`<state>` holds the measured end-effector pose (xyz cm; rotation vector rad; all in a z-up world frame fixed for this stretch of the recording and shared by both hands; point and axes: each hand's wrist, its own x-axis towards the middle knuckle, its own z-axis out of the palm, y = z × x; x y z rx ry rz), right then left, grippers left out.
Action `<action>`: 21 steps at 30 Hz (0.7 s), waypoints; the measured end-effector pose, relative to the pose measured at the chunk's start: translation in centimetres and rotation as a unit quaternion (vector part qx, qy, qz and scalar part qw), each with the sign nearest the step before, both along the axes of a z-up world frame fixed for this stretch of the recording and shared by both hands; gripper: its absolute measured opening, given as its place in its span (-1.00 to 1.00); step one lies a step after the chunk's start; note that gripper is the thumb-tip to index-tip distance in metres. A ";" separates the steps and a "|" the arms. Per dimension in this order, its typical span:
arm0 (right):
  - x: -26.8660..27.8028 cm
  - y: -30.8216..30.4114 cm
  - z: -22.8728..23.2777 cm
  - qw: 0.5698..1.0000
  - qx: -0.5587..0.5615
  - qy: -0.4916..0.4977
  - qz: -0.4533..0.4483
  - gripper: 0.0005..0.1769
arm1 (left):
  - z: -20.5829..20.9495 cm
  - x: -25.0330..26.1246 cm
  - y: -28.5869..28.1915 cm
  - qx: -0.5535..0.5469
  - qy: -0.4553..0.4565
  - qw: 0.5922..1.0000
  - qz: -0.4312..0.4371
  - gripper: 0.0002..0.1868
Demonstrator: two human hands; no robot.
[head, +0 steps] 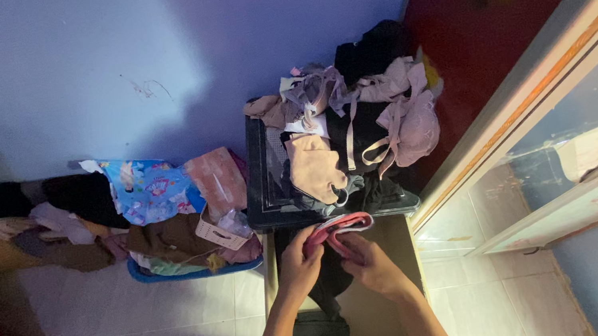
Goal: The person folds items of clothing and places them into an open dresser drawer.
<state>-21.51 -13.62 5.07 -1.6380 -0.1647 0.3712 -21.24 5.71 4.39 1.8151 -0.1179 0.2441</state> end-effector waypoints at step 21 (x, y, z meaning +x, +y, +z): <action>0.9 -4.2 6.2 0.882 -0.337 -0.159 -0.288 -0.75 | 3.6 1.3 5.9 0.067 -0.045 0.991 0.102 -0.71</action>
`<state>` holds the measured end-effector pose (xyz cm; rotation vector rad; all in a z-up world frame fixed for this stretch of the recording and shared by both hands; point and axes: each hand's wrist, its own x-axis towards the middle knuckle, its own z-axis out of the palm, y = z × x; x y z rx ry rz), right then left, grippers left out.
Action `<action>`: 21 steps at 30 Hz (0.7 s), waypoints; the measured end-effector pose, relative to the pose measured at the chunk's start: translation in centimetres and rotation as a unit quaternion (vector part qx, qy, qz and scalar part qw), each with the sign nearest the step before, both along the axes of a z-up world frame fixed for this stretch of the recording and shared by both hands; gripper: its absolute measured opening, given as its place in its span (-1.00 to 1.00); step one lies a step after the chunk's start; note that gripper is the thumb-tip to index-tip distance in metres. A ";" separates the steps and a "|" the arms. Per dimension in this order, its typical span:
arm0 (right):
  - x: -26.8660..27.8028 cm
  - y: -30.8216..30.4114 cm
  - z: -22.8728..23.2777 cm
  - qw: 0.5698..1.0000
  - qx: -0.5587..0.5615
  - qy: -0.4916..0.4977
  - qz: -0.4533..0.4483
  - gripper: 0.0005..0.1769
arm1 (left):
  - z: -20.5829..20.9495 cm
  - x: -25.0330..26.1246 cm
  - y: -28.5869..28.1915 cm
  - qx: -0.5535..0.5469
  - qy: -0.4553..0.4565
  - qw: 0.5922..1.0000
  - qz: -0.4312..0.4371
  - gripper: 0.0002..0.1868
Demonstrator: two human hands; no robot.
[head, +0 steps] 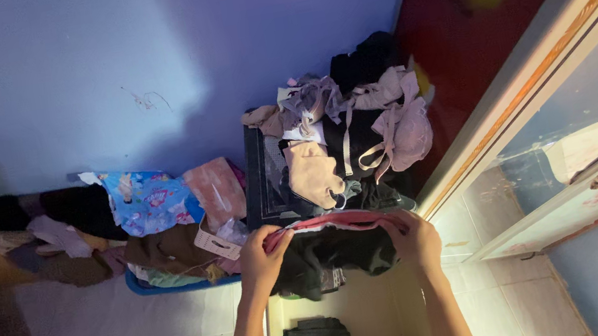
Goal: The person folds items of clothing and places them into an open dresser drawer.
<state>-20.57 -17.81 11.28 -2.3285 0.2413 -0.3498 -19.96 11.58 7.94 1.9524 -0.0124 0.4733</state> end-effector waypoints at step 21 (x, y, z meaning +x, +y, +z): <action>0.9 3.2 -4.0 0.987 0.158 0.005 0.013 -0.71 | -4.6 1.8 -3.6 -0.184 0.180 0.966 -0.023 -0.67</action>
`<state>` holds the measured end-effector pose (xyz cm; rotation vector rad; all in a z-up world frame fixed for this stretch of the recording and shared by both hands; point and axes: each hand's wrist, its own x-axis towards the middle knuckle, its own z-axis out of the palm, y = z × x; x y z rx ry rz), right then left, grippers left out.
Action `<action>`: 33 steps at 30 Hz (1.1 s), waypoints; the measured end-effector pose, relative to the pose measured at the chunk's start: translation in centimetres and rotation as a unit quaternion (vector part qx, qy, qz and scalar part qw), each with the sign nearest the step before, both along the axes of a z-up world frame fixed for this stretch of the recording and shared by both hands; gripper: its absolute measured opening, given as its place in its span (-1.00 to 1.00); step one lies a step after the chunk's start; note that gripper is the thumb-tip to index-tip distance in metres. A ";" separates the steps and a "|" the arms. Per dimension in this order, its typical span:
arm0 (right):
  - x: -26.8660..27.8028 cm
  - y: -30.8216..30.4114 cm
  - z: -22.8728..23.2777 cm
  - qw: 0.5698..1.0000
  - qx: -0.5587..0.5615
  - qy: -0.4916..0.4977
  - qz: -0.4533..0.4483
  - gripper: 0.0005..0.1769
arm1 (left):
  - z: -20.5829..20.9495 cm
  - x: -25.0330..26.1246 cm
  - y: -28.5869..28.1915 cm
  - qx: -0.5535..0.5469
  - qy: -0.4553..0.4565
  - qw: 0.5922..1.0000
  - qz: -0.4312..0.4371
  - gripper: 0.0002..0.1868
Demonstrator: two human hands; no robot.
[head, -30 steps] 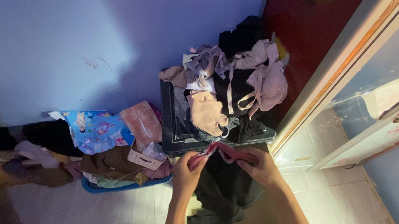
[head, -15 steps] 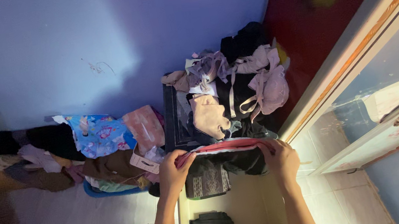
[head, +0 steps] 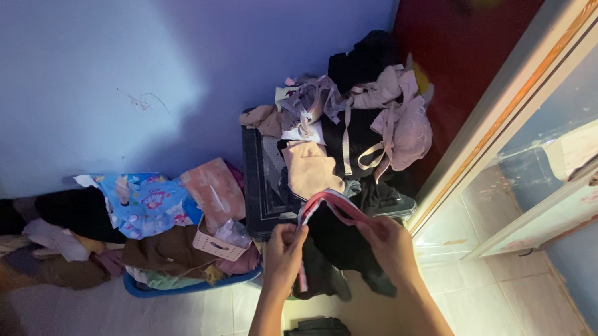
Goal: The person folds items of clothing and places them into an open dresser drawer.
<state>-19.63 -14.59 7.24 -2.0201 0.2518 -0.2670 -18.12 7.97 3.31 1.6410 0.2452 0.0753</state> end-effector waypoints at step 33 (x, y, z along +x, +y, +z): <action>-3.4 3.9 0.6 0.969 0.055 -0.001 0.239 -0.75 | -3.1 -1.5 -1.4 -0.046 -0.064 0.990 -0.117 -0.49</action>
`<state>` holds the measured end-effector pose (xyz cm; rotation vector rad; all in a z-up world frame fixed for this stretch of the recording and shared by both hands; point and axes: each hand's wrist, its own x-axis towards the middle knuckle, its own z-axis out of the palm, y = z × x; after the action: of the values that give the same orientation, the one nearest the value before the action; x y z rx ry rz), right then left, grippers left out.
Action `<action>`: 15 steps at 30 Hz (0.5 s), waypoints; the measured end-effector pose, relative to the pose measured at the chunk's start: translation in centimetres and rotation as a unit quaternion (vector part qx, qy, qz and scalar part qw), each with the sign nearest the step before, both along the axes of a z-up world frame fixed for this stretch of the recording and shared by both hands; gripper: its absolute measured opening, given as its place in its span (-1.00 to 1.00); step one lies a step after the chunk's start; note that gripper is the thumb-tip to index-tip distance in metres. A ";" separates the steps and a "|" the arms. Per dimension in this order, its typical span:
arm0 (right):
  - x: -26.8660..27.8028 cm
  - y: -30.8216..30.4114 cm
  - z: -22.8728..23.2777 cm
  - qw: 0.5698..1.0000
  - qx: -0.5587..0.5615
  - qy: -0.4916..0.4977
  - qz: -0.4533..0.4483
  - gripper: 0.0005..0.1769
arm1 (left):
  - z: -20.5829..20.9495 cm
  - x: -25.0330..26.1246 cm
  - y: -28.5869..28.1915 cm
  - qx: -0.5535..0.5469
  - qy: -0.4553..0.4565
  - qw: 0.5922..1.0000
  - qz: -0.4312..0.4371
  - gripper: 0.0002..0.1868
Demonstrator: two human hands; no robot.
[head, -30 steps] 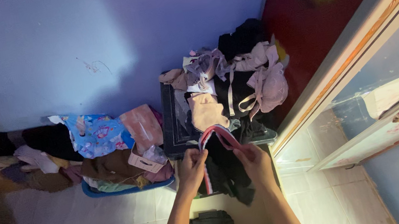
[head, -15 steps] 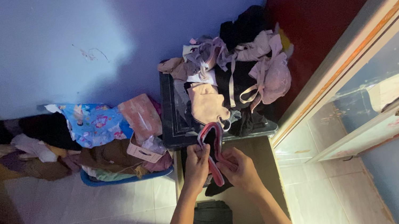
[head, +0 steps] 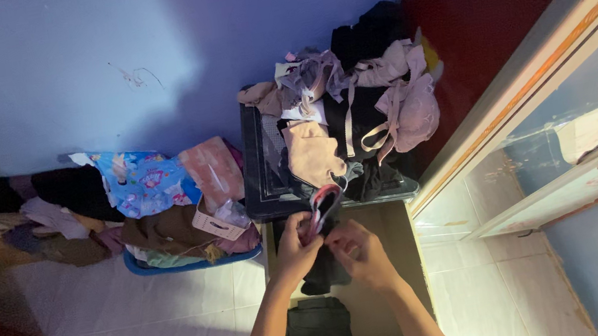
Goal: The person folds items of clothing and places them into an open dresser drawer.
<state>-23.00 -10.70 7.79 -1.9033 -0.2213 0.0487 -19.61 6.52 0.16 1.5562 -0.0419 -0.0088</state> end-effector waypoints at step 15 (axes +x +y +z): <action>3.0 -1.9 3.1 0.914 -0.327 -0.236 0.034 -0.41 | 13.2 -1.2 3.9 0.302 -0.044 0.943 -0.130 -0.63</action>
<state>-20.00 -12.56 10.89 -2.5572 -0.6655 -0.3355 -20.82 10.38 13.37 2.1551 -0.3420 -0.1759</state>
